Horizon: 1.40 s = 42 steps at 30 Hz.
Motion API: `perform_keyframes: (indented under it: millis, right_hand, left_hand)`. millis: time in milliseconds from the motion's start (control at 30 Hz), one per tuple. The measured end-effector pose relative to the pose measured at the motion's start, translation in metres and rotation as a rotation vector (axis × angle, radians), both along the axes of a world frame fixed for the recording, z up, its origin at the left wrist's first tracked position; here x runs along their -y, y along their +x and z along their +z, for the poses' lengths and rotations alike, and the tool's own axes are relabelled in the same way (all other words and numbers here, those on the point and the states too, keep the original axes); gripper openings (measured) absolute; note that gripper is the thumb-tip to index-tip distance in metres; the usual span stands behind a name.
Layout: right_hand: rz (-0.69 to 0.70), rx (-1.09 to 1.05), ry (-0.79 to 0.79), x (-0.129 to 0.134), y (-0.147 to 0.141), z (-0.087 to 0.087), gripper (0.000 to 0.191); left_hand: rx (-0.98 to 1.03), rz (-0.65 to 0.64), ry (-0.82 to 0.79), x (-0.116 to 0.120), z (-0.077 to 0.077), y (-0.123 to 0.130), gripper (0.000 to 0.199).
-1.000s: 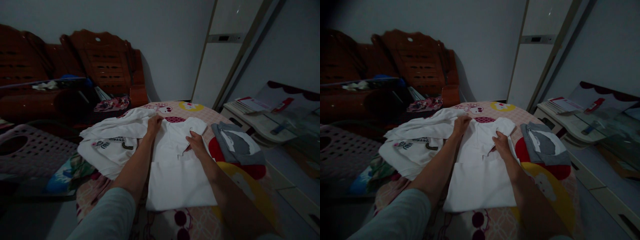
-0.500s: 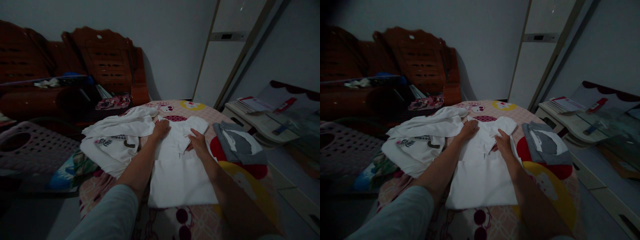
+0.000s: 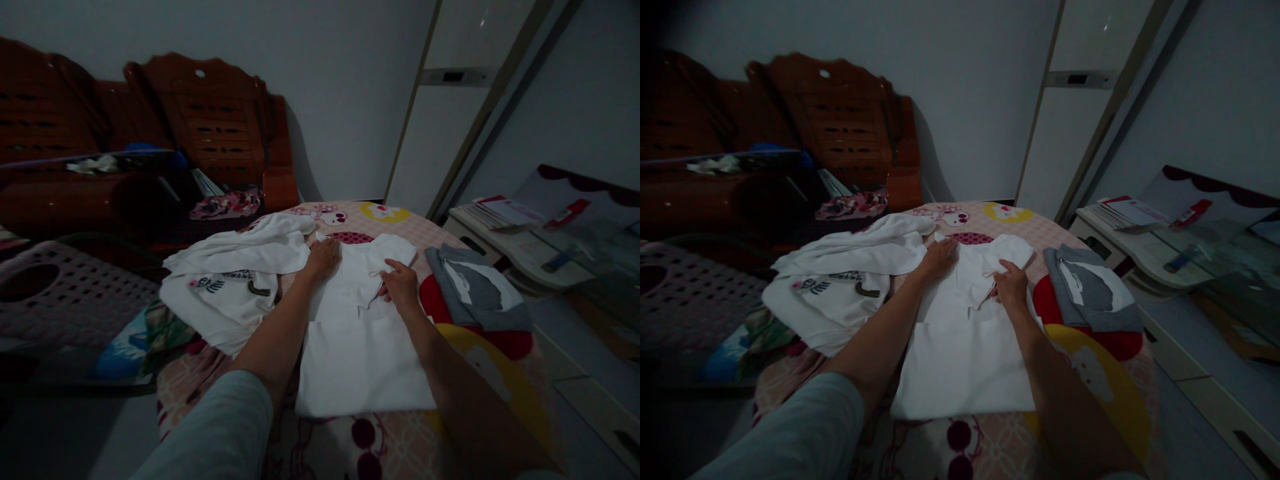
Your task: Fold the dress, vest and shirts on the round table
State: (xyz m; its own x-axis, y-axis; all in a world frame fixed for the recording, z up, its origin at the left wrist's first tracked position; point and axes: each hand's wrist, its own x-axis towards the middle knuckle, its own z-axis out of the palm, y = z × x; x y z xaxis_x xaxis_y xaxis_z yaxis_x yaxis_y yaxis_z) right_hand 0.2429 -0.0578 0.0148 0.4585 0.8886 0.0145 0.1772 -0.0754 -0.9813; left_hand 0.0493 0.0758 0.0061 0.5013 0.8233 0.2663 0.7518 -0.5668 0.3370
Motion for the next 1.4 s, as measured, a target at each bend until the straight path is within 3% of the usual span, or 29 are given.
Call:
perform_keyframes:
  millis: [67, 167, 300, 433, 667, 833, 933, 1000, 1133, 1233, 1400]
  right_hand:
    - [0.005, 0.1, 0.006, -0.002, 0.004, -0.004, 0.051]
    - [-0.015, 0.315, 0.012, -0.005, 0.009, -0.009, 0.038]
    - [-0.018, 0.555, -0.021, -0.006, 0.01, -0.006, 0.031]
    - [0.008, 0.693, -0.07, -0.003, 0.006, -0.002, 0.027]
    - [0.026, 0.711, -0.002, -0.004, 0.009, -0.006, 0.022]
    - [0.067, 0.597, 0.175, -0.003, 0.003, -0.005, 0.026]
    - [0.282, 0.521, 0.258, -0.001, -0.002, -0.003, 0.028]
    - [0.321, 0.47, 0.294, -0.002, 0.002, -0.001, 0.029]
    - [0.035, 0.421, 0.266, -0.008, 0.025, 0.001, 0.033]
    - [-0.034, 0.548, 0.207, -0.011, 0.036, 0.002, 0.027]
    - [0.159, 0.975, 0.122, -0.003, 0.019, 0.004, 0.025]
  left_hand:
    - [0.041, -0.103, -0.042, 0.0, 0.001, 0.001, 0.048]
    - [-0.082, -0.228, -0.109, 0.002, 0.0, 0.006, 0.047]
    - [-0.283, -0.198, -0.089, 0.009, -0.002, 0.012, 0.054]
    - [-0.357, -0.172, -0.09, 0.015, 0.001, 0.014, 0.058]
    - [-0.341, -0.187, -0.093, 0.011, 0.002, 0.014, 0.059]
    - [-0.316, -0.207, -0.093, 0.007, 0.001, 0.014, 0.058]
    - [-0.235, -0.206, -0.1, 0.006, -0.001, 0.012, 0.051]
    - [-0.108, -0.189, -0.104, 0.004, 0.0, 0.01, 0.043]
    - [0.161, -0.128, -0.115, 0.0, 0.007, 0.009, 0.04]
    - [0.281, -0.242, -0.19, 0.002, 0.016, 0.015, 0.036]
    - [0.28, -0.436, -0.301, 0.013, 0.021, 0.029, 0.032]
